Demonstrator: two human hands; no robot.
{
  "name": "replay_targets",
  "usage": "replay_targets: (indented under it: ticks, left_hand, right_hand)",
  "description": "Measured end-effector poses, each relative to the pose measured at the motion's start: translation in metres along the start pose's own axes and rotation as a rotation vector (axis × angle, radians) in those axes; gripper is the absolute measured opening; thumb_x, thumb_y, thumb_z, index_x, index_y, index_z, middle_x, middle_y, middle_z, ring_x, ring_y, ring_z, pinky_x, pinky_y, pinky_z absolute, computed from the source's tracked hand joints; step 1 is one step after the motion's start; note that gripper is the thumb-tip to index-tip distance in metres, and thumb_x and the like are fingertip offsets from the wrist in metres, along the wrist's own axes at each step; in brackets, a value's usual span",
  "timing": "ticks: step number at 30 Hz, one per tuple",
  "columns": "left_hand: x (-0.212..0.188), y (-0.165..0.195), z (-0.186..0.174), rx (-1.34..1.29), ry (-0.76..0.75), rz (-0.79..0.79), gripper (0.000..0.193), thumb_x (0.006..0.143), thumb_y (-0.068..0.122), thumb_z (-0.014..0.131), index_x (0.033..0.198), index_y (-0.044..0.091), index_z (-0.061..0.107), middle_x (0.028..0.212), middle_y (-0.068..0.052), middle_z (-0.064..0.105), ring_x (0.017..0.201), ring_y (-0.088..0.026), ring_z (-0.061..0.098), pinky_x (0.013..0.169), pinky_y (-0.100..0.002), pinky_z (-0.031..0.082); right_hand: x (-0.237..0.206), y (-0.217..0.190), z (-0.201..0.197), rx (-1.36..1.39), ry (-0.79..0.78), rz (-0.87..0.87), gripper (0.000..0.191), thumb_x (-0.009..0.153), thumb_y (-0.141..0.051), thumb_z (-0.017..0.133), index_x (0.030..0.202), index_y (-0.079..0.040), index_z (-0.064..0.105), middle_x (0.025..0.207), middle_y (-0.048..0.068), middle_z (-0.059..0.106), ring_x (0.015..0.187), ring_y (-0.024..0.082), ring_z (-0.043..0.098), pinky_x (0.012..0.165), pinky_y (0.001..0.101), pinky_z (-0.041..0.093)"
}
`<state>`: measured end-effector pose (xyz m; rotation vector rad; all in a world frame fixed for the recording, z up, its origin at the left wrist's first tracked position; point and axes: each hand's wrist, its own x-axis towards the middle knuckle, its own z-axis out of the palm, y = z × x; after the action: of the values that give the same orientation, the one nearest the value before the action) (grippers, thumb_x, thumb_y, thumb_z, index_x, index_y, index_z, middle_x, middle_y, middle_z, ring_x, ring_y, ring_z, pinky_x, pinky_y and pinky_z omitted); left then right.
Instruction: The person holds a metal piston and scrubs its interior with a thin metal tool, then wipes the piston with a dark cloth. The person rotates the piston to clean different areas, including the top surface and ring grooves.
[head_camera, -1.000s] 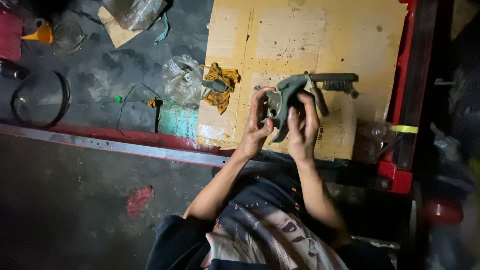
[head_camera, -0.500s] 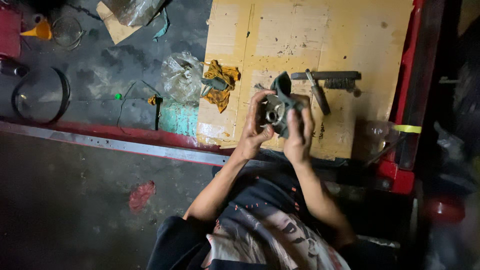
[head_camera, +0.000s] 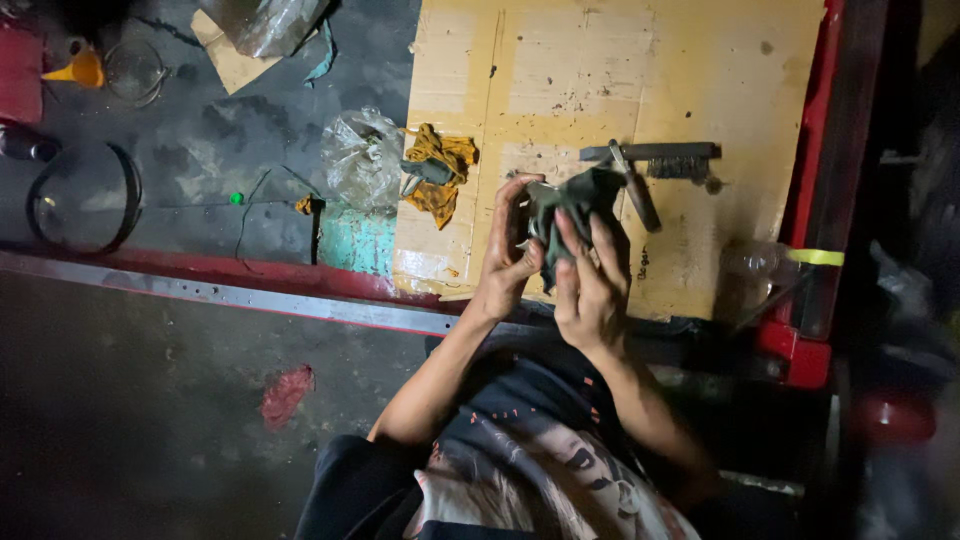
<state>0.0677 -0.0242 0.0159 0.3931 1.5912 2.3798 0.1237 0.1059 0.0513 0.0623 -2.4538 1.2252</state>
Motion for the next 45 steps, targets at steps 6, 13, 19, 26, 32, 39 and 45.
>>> replay_targets:
  ticks: [6,13,19,26,32,39,45]
  left_hand:
    - [0.001,0.005,-0.003,0.059,0.011,0.014,0.078,0.097,0.036,0.07,0.16,0.008,0.035,0.145,-0.011,0.043,0.139,-0.023,0.046,0.122,-0.037,0.036]
    - [0.008,0.008,-0.009,0.052,0.105,0.032,0.079,0.097,0.04,0.071,0.158,0.006,0.034,0.152,-0.011,0.043,0.14,-0.023,0.046,0.123,-0.035,0.035]
    - [0.002,0.013,-0.009,0.142,0.044,0.06,0.077,0.098,0.04,0.071,0.157,0.006,0.035,0.149,-0.009,0.043,0.137,-0.022,0.046,0.12,-0.035,0.037]
    - [0.005,0.013,-0.013,0.151,0.12,0.044,0.08,0.096,0.043,0.073,0.157,0.007,0.035,0.145,-0.01,0.046,0.135,-0.022,0.047,0.118,-0.036,0.039]
    - [0.001,0.004,-0.012,0.065,0.038,0.03,0.077,0.098,0.037,0.07,0.157,0.007,0.031,0.149,-0.01,0.042,0.139,-0.022,0.043,0.12,-0.036,0.035]
    - [0.013,-0.008,-0.014,-0.044,0.151,0.162,0.062,0.1,0.02,0.066,0.154,0.001,0.041,0.156,-0.011,0.042,0.148,-0.022,0.039,0.129,-0.035,0.025]
    - [0.001,-0.001,-0.011,0.233,0.168,0.126,0.077,0.096,0.032,0.07,0.157,0.004,0.032,0.15,-0.012,0.043,0.139,-0.024,0.046,0.12,-0.037,0.037]
  right_hand:
    - [0.017,-0.007,-0.003,-0.029,-0.106,0.035,0.053,0.115,-0.032,0.041,0.158,0.0,0.038,0.158,0.03,0.042,0.144,0.05,0.047,0.12,0.0523,0.042]
    - [-0.002,-0.023,0.003,-0.285,-0.202,-0.147,0.074,0.108,-0.053,0.034,0.161,-0.002,0.028,0.159,0.031,0.04,0.145,0.052,0.042,0.121,0.0608,0.033]
    - [0.024,-0.007,0.0,-0.064,-0.23,0.078,0.073,0.111,-0.058,0.033,0.157,-0.001,0.034,0.159,0.029,0.039,0.144,0.052,0.043,0.124,0.0553,0.035]
    - [0.004,-0.032,0.001,-0.184,-0.218,-0.109,0.083,0.107,-0.061,0.026,0.16,0.003,0.028,0.16,0.033,0.036,0.146,0.054,0.038,0.124,0.0565,0.028]
    - [0.04,0.002,-0.009,0.262,-0.296,0.149,0.078,0.11,-0.064,0.025,0.158,-0.004,0.039,0.158,0.025,0.048,0.146,0.04,0.048,0.125,0.0468,0.037]
    - [0.005,0.003,-0.007,0.195,-0.261,0.266,0.08,0.106,-0.06,0.031,0.164,-0.006,0.039,0.151,0.025,0.058,0.105,0.043,0.045,0.094,0.0512,0.039]
    - [0.002,-0.009,0.003,-0.144,-0.143,-0.027,0.069,0.113,-0.053,0.033,0.156,0.001,0.036,0.156,0.029,0.043,0.144,0.049,0.045,0.124,0.0527,0.034]
